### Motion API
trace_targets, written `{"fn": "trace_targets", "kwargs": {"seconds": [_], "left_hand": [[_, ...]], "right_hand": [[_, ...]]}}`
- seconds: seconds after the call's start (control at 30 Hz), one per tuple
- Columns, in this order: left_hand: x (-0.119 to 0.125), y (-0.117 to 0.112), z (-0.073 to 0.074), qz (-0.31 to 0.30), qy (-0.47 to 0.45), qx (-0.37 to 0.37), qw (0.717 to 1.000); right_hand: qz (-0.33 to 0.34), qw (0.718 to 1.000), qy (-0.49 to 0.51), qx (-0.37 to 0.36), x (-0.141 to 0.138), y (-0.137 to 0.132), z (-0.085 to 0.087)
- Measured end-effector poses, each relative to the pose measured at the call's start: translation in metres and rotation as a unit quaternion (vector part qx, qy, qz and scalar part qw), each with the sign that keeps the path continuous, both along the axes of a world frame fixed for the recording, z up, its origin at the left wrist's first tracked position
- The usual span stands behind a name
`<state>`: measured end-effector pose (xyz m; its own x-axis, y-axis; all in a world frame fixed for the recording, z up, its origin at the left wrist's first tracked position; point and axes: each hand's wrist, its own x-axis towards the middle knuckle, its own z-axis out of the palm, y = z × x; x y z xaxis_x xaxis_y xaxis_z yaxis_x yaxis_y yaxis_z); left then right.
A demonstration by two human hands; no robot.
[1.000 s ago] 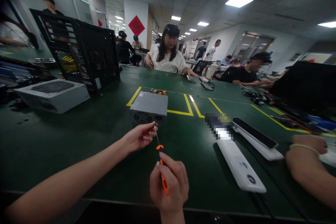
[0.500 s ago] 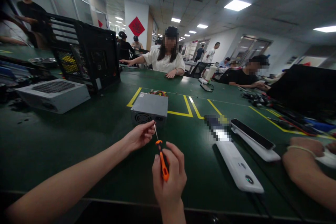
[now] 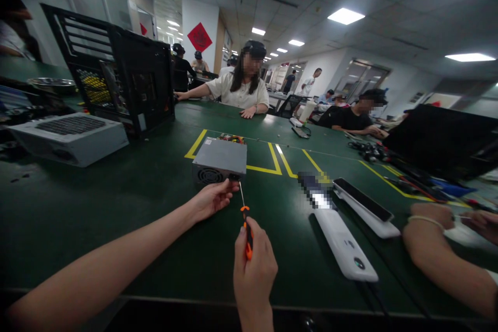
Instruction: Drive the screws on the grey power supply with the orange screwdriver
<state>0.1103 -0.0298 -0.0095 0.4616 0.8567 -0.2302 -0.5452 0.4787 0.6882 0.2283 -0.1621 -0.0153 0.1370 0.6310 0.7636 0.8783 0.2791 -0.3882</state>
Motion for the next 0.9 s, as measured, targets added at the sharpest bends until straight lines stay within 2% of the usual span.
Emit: {"fn": "trace_targets", "kwargs": {"seconds": [0.33,0.9], "left_hand": [[0.0005,0.0055,-0.0058,-0.003,-0.002,0.001,1.000],[-0.0004,0.0034,-0.0035,-0.018,-0.015,0.004,1.000]], "right_hand": [[-0.012,0.999,0.029,-0.034,-0.0023,0.0074,0.0000],[-0.013,0.997,0.043,-0.057,-0.0036,0.0101,0.0016]]}}
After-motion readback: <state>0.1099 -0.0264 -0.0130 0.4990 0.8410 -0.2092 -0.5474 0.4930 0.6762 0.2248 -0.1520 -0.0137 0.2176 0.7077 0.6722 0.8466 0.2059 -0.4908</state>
